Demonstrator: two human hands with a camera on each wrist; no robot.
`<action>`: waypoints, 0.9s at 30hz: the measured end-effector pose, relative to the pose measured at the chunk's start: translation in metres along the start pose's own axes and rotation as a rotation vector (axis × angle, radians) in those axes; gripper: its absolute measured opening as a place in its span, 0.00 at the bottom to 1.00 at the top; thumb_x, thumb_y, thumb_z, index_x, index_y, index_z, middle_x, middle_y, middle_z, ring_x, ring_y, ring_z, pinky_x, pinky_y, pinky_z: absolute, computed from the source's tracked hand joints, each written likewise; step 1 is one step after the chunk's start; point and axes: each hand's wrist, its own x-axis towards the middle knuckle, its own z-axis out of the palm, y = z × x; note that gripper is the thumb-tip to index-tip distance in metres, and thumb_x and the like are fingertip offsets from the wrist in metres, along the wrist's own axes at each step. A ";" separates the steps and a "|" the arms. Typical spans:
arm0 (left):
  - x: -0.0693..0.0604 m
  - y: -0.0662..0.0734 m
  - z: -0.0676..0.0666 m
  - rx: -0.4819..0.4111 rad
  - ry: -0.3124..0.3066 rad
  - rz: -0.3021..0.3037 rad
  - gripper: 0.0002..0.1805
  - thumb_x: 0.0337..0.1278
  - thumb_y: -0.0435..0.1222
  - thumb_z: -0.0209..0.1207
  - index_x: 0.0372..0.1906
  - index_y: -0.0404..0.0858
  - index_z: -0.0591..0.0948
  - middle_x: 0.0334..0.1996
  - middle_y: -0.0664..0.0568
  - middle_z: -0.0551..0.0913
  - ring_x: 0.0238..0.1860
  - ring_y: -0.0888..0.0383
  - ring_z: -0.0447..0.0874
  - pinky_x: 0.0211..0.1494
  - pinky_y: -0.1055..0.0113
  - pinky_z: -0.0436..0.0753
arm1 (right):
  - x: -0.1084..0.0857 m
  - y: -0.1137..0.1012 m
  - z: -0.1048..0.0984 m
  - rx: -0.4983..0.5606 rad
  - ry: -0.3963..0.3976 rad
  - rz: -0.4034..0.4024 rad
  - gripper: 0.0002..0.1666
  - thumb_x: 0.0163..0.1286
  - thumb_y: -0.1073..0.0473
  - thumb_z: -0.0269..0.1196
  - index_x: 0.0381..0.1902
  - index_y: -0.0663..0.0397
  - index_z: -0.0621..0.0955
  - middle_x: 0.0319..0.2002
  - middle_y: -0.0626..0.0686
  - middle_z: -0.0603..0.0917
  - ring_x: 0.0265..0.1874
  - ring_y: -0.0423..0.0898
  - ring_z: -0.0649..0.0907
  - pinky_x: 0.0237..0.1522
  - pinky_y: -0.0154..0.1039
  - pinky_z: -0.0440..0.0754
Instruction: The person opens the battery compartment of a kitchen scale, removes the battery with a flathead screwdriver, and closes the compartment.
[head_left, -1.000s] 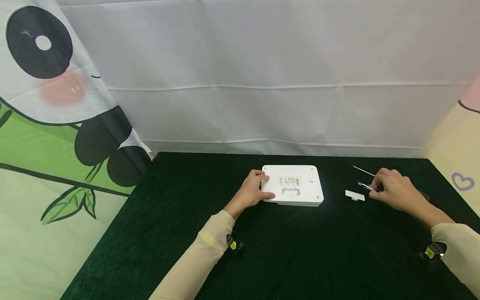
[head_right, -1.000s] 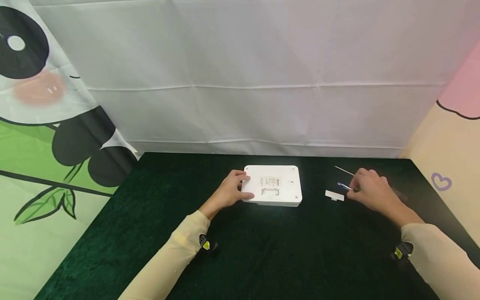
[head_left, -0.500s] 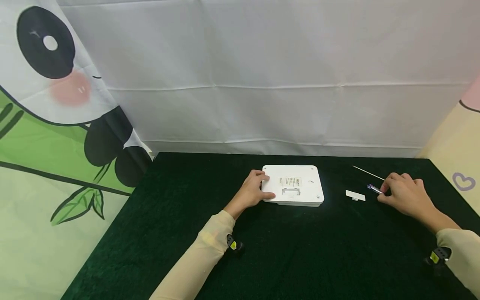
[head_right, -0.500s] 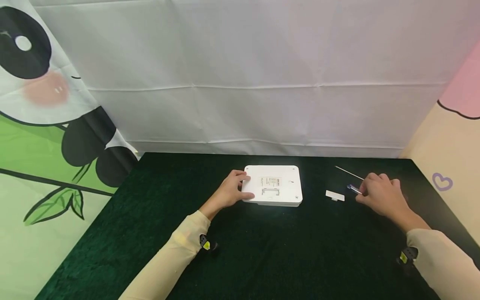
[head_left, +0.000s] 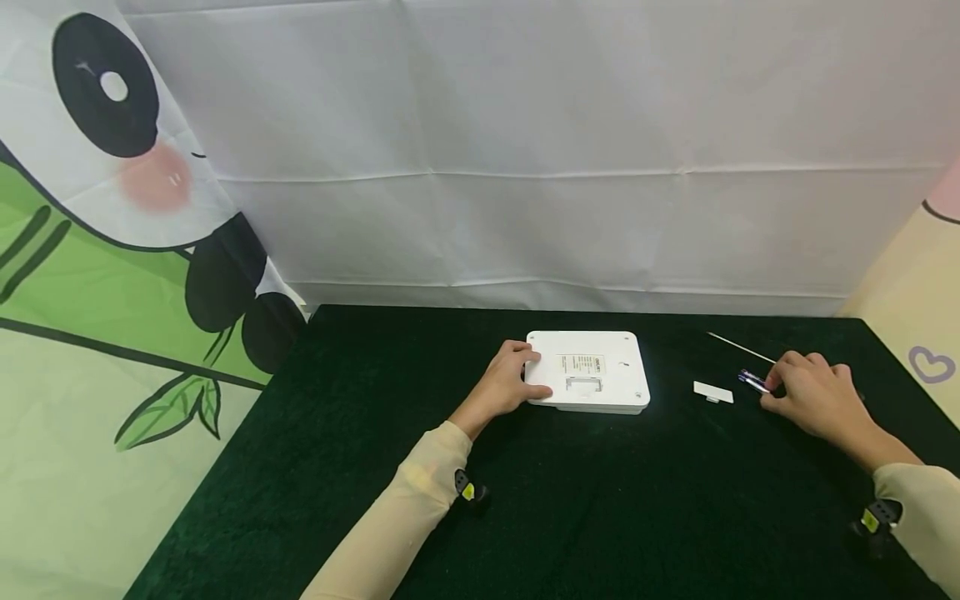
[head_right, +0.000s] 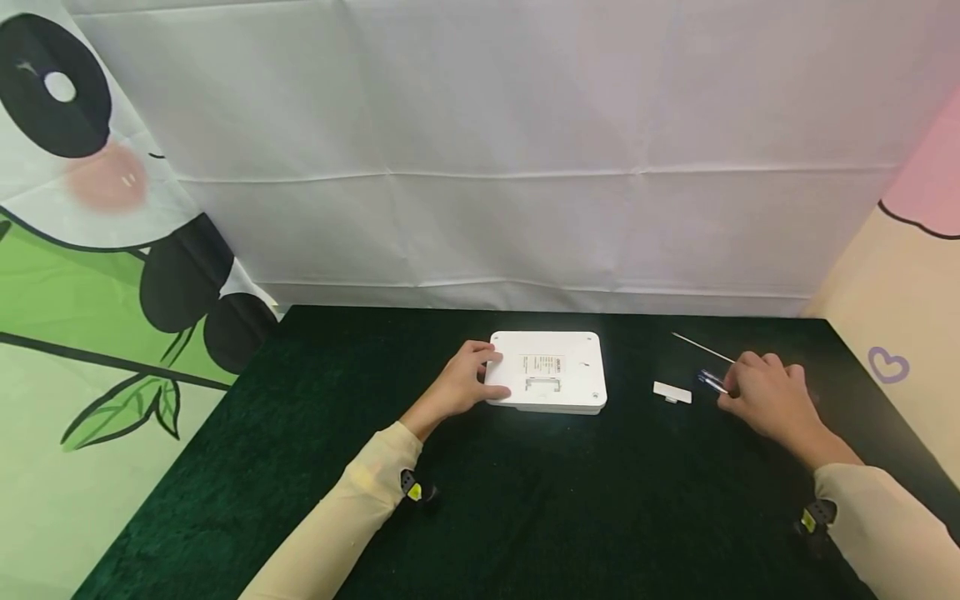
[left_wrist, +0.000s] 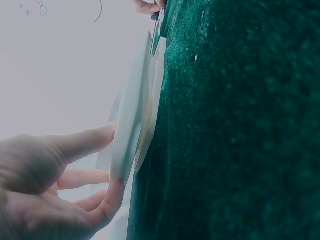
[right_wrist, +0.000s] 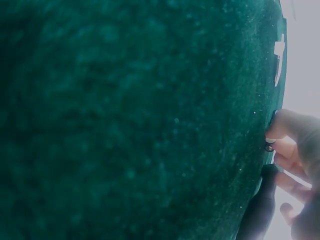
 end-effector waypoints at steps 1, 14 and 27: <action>0.000 0.000 0.000 0.002 0.000 -0.001 0.33 0.54 0.43 0.70 0.64 0.36 0.75 0.70 0.45 0.62 0.67 0.49 0.65 0.68 0.55 0.70 | 0.000 0.001 0.001 -0.001 0.002 0.000 0.07 0.57 0.57 0.70 0.30 0.52 0.82 0.43 0.62 0.80 0.37 0.55 0.73 0.38 0.56 0.63; 0.001 0.000 0.002 -0.013 -0.005 -0.009 0.33 0.54 0.42 0.70 0.64 0.35 0.75 0.71 0.44 0.61 0.68 0.48 0.64 0.68 0.54 0.69 | 0.001 0.000 0.007 0.008 0.046 -0.037 0.06 0.57 0.58 0.69 0.30 0.50 0.82 0.41 0.59 0.80 0.38 0.56 0.73 0.38 0.56 0.62; 0.005 -0.001 0.005 0.010 0.000 -0.020 0.33 0.54 0.42 0.70 0.64 0.36 0.75 0.71 0.45 0.61 0.67 0.49 0.66 0.67 0.56 0.71 | 0.011 -0.031 0.014 0.041 0.076 -0.182 0.07 0.55 0.58 0.71 0.29 0.42 0.82 0.39 0.50 0.80 0.42 0.54 0.74 0.38 0.54 0.64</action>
